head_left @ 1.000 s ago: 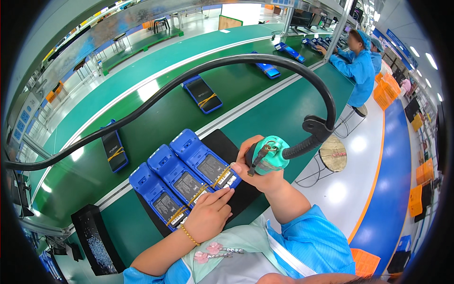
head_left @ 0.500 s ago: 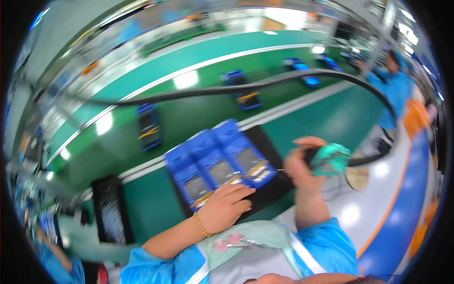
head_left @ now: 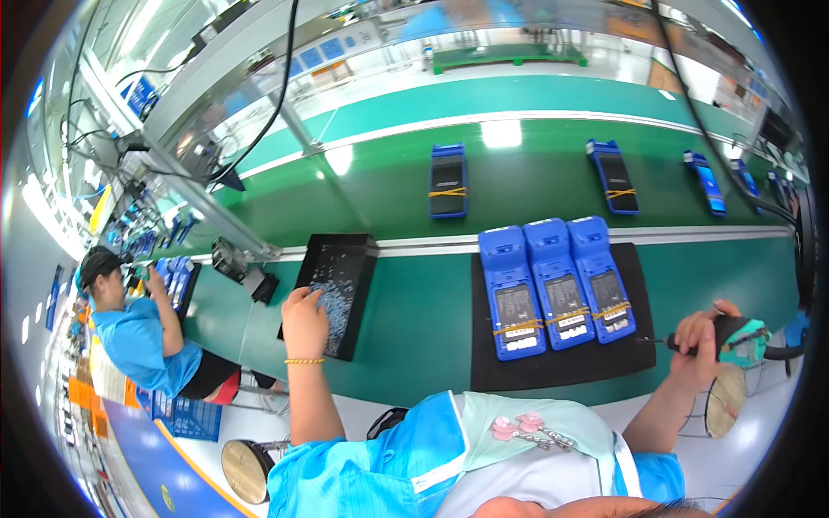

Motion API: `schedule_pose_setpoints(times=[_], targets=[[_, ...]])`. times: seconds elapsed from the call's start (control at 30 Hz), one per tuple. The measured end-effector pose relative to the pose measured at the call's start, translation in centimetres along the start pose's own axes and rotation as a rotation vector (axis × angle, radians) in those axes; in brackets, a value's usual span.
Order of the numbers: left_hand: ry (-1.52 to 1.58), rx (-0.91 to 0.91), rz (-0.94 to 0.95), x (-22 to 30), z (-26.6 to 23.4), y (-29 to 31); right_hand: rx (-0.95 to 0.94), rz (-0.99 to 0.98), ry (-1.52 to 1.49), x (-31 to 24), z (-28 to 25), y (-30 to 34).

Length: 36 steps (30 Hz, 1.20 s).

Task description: The person assembles electronic components into blue plastic housings by driving screws with an electric screwdriver.

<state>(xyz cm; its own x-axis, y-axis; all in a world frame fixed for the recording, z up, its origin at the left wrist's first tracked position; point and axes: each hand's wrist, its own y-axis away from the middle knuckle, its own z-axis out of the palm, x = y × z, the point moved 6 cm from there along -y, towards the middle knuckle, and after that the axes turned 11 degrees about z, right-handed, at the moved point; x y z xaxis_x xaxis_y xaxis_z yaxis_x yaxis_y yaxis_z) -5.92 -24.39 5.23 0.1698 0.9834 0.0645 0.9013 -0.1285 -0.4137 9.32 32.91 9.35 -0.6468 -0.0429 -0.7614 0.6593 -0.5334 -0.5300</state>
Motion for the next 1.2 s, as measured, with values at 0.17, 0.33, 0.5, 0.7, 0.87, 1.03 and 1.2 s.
schedule_pose_setpoints(times=[0.17,0.33,0.5,0.7,0.87,1.03,1.2], targets=[[0.337,0.033,0.262,8.3,-1.4,-2.2,0.013,0.003,0.251,-2.0,4.3,1.5],[1.342,-0.188,0.813,23.1,-4.7,-2.6,-0.446,0.052,0.919,-3.0,18.9,0.8],[2.139,0.058,0.42,27.0,-6.6,-4.4,-0.725,-0.215,0.673,-2.1,24.3,3.6],[2.006,0.408,0.554,18.8,-11.7,-7.1,-0.374,0.154,1.124,-0.8,11.8,-0.1],[1.857,0.817,0.551,12.0,-14.6,-6.8,-0.437,0.607,1.425,7.4,1.6,3.4],[1.922,0.878,0.578,9.5,-13.7,-6.4,-0.482,0.543,1.339,9.5,1.6,3.4],[1.979,0.831,0.661,8.0,-13.5,-6.6,-0.341,0.66,0.893,9.8,-0.8,0.7]])
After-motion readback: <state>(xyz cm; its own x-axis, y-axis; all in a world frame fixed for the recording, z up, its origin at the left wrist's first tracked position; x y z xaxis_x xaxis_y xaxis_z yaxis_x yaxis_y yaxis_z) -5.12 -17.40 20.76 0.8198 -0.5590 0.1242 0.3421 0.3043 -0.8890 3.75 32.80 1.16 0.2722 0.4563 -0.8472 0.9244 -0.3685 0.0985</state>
